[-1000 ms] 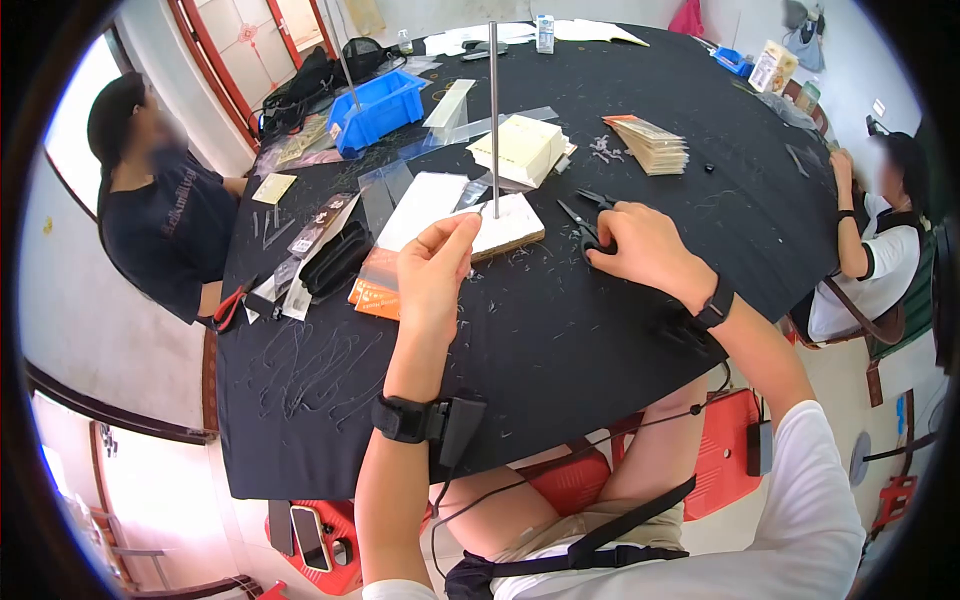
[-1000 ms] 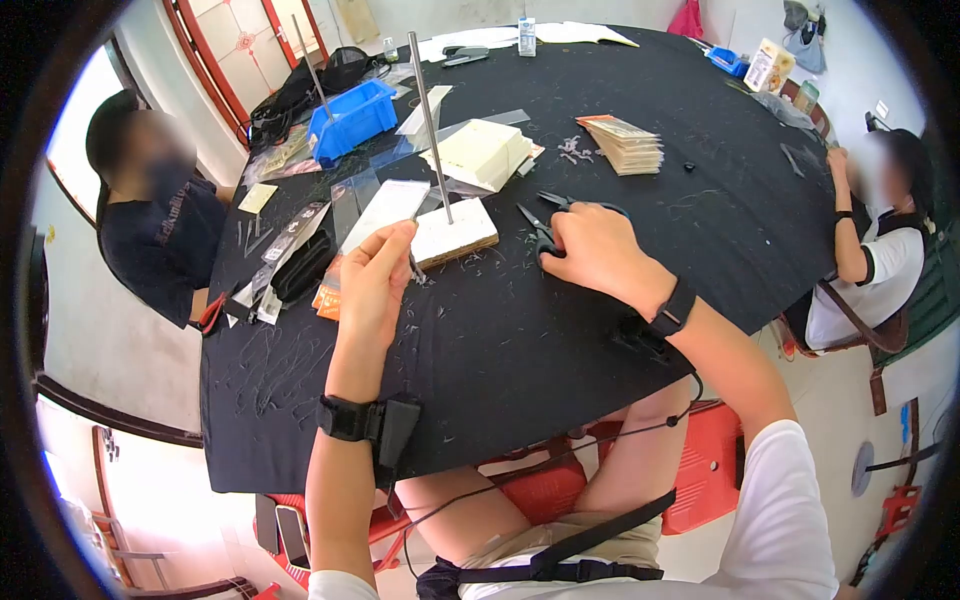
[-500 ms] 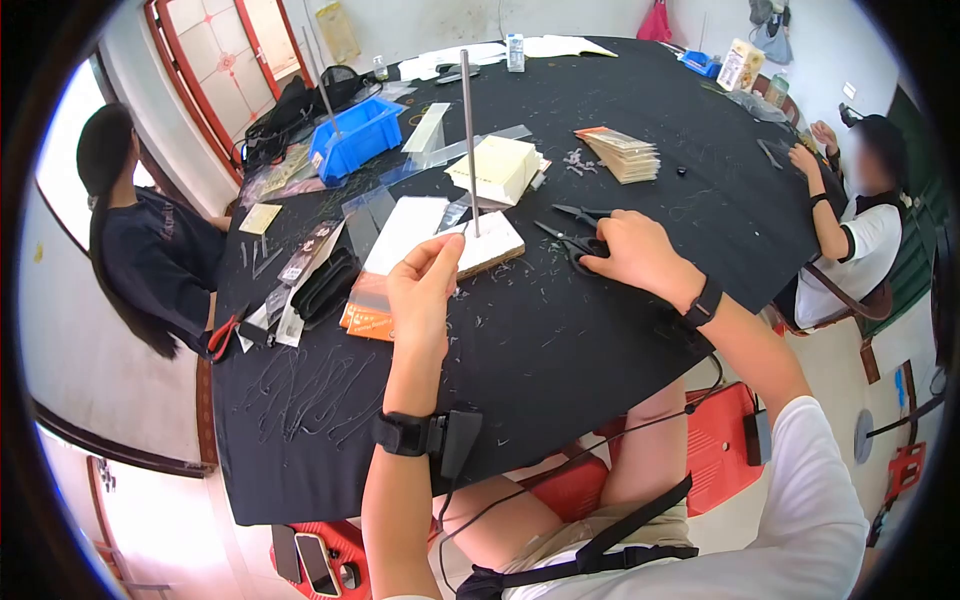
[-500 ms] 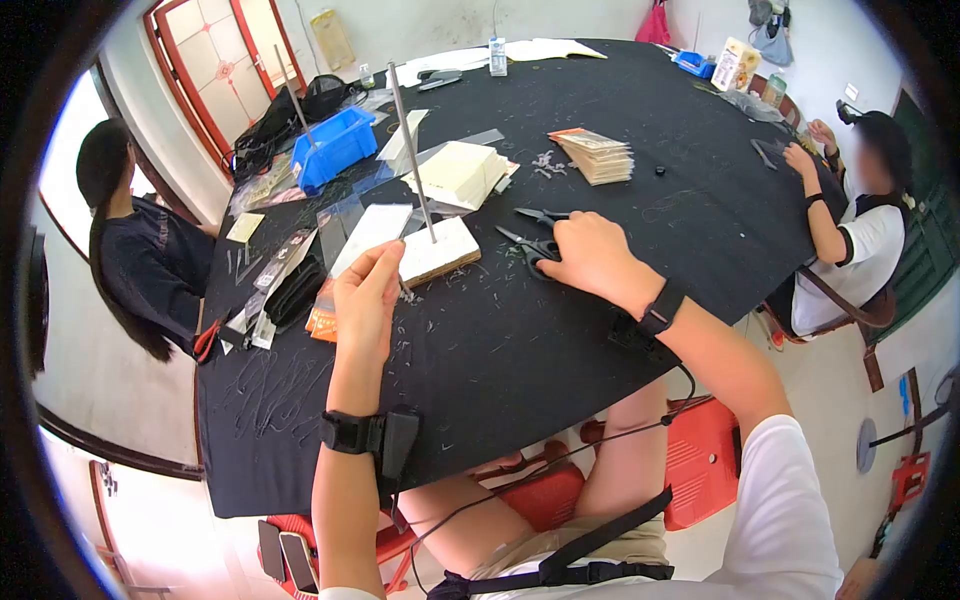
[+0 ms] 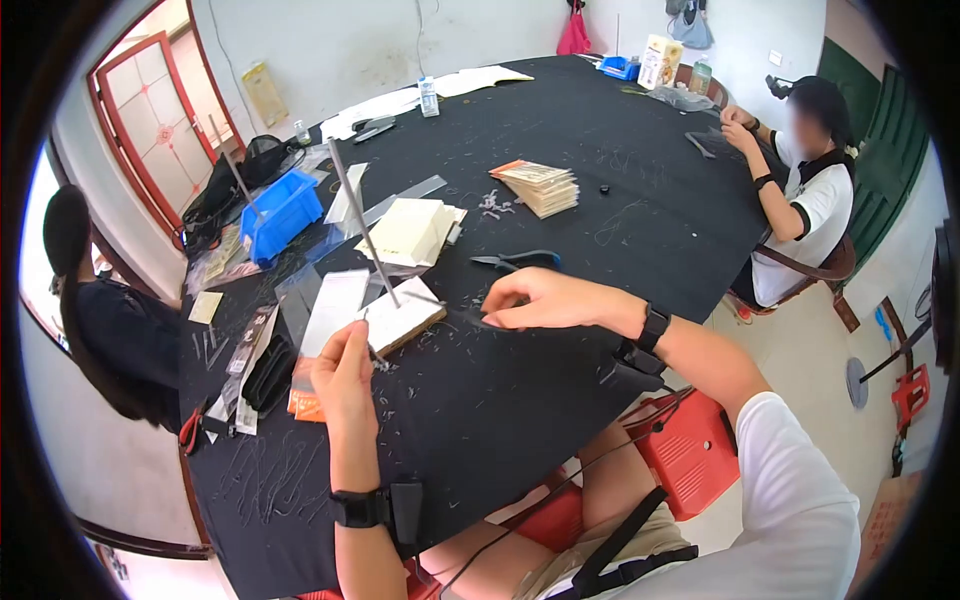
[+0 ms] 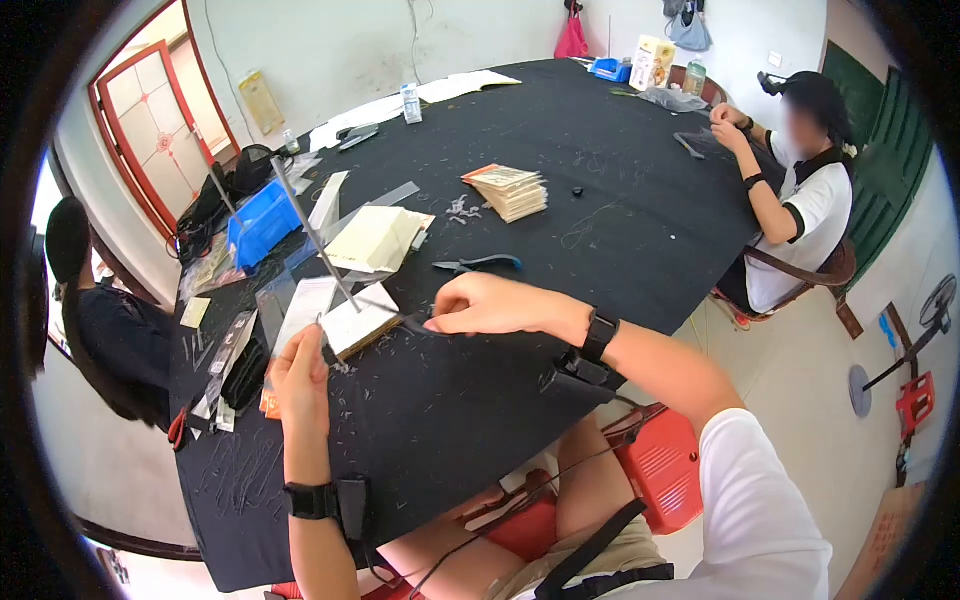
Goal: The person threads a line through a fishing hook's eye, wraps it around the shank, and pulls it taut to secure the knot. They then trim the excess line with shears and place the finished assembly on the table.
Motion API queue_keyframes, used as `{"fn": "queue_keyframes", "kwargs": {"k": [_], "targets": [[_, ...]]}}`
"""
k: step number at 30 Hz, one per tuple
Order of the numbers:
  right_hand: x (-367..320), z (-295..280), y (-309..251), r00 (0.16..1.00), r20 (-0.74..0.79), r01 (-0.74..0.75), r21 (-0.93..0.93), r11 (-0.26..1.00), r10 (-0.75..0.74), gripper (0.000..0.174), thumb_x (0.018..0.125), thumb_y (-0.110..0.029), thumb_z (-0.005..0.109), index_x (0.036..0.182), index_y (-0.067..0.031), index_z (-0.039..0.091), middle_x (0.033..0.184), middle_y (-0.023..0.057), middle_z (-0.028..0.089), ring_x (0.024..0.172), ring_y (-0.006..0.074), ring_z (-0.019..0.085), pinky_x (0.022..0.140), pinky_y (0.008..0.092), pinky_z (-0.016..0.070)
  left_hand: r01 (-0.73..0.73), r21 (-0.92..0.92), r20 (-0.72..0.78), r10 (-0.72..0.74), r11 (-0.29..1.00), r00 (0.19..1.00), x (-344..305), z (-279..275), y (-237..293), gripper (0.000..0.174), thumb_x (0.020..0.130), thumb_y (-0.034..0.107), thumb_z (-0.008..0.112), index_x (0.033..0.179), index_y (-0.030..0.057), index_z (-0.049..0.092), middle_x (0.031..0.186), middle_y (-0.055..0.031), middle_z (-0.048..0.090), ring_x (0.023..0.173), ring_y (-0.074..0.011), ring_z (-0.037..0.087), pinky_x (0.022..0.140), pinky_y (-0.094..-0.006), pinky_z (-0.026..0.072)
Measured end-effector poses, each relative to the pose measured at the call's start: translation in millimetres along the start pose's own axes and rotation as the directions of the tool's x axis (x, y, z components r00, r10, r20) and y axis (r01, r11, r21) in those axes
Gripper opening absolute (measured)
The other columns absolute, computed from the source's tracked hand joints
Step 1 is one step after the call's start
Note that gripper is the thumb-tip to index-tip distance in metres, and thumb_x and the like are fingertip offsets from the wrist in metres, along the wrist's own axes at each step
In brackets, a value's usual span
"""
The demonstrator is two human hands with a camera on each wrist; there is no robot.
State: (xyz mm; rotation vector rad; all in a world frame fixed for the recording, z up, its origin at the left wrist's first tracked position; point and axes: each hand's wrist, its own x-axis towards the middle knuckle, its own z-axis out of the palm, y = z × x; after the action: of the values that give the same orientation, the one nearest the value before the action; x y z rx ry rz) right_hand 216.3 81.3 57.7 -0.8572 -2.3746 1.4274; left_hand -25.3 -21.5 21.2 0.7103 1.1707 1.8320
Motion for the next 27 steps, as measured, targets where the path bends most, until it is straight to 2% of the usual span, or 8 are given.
{"fn": "queue_keyframes", "kwargs": {"k": [2,5,10,12,14,17,25,27], "targets": [[5.7,8.9,3.2,0.986,0.156,-0.005,0.428,0.904,-0.068,0.033,0.087,-0.030,0.057,0.096,0.0011,0.062,0.091,0.0077,0.065,0.076,0.0131,0.062,0.062,0.0241,0.0485,-0.003,0.010,-0.024,0.003,1.000,1.000,0.3,0.1,0.6,0.015,0.083,0.009,0.063,0.093,-0.0019,0.060,0.068,0.0036,0.051,0.053,-0.0016,0.036,0.046,-0.0164,0.0252],[21.9,16.7,-2.4,0.942,0.314,-0.136,0.676,0.724,-0.117,0.031,0.087,-0.025,0.058,0.102,0.0019,0.061,0.095,0.0084,0.064,0.082,0.0114,0.061,0.066,0.0207,0.0499,-0.035,-0.026,-0.046,0.033,0.999,0.998,1.9,-4.1,-0.9,0.015,0.084,0.009,0.062,0.094,-0.0017,0.060,0.067,0.0035,0.049,0.052,-0.0019,0.036,0.046,-0.0161,0.0259],[54.2,31.1,0.3,0.927,0.213,0.021,0.792,0.610,-0.309,0.022,0.081,-0.015,0.064,0.096,0.0011,0.063,0.090,0.0054,0.064,0.077,0.0091,0.058,0.068,0.0214,0.0451,-0.043,-0.054,-0.083,0.038,0.998,0.996,6.9,-12.9,-8.3,0.013,0.086,0.009,0.059,0.094,-0.0004,0.059,0.068,0.0050,0.047,0.052,-0.0006,0.035,0.045,-0.0154,0.0250],[53.4,34.1,7.4,0.951,0.151,0.094,0.688,0.720,-0.268,0.020,0.077,-0.015,0.069,0.089,0.0003,0.064,0.081,0.0041,0.063,0.071,0.0075,0.056,0.063,0.0210,0.0427,-0.036,-0.076,-0.074,0.030,0.996,0.997,8.7,-16.7,-13.0,0.012,0.087,0.010,0.058,0.093,-0.0002,0.059,0.068,0.0056,0.046,0.052,-0.0003,0.034,0.045,-0.0154,0.0239],[49.7,38.3,18.7,0.972,0.088,0.090,0.722,0.686,-0.220,0.022,0.074,-0.020,0.074,0.079,-0.0015,0.062,0.071,0.0016,0.060,0.062,0.0066,0.052,0.056,0.0211,0.0400,-0.015,-0.017,-0.057,0.014,1.000,0.998,7.0,-14.7,-12.7,0.012,0.088,0.016,0.058,0.090,0.0044,0.056,0.066,0.0066,0.041,0.050,-0.0006,0.031,0.045,-0.0178,0.0225],[47.2,35.9,23.7,0.980,0.089,0.080,0.640,0.764,-0.177,0.025,0.077,-0.026,0.071,0.078,-0.0030,0.061,0.069,-0.0004,0.058,0.062,0.0063,0.051,0.056,0.0206,0.0401,-0.009,-0.040,-0.004,0.009,0.999,1.000,1.2,-5.4,-10.2,0.012,0.088,0.013,0.057,0.092,0.0019,0.056,0.065,0.0052,0.042,0.050,-0.0007,0.031,0.045,-0.0172,0.0225],[43.5,38.3,16.6,0.987,0.045,0.081,0.680,0.729,-0.152,0.029,0.083,-0.032,0.065,0.069,-0.0078,0.057,0.062,-0.0039,0.050,0.058,0.0050,0.045,0.054,0.0215,0.0371,-0.016,-0.045,-0.022,0.015,0.999,1.000,0.7,-5.2,-8.0,0.014,0.088,0.011,0.056,0.095,-0.0008,0.057,0.065,0.0045,0.041,0.050,-0.0008,0.030,0.044,-0.0168,0.0223],[45.2,39.3,17.5,0.982,0.053,0.091,0.701,0.707,-0.179,0.029,0.086,-0.031,0.061,0.069,-0.0077,0.057,0.063,-0.0038,0.050,0.058,0.0048,0.045,0.055,0.0210,0.0376,0.017,-0.016,-0.023,-0.018,1.000,1.000,-1.8,0.5,-5.4,0.010,0.088,0.014,0.057,0.085,0.0052,0.054,0.065,0.0051,0.041,0.050,-0.0011,0.031,0.045,-0.0176,0.0230]]}}
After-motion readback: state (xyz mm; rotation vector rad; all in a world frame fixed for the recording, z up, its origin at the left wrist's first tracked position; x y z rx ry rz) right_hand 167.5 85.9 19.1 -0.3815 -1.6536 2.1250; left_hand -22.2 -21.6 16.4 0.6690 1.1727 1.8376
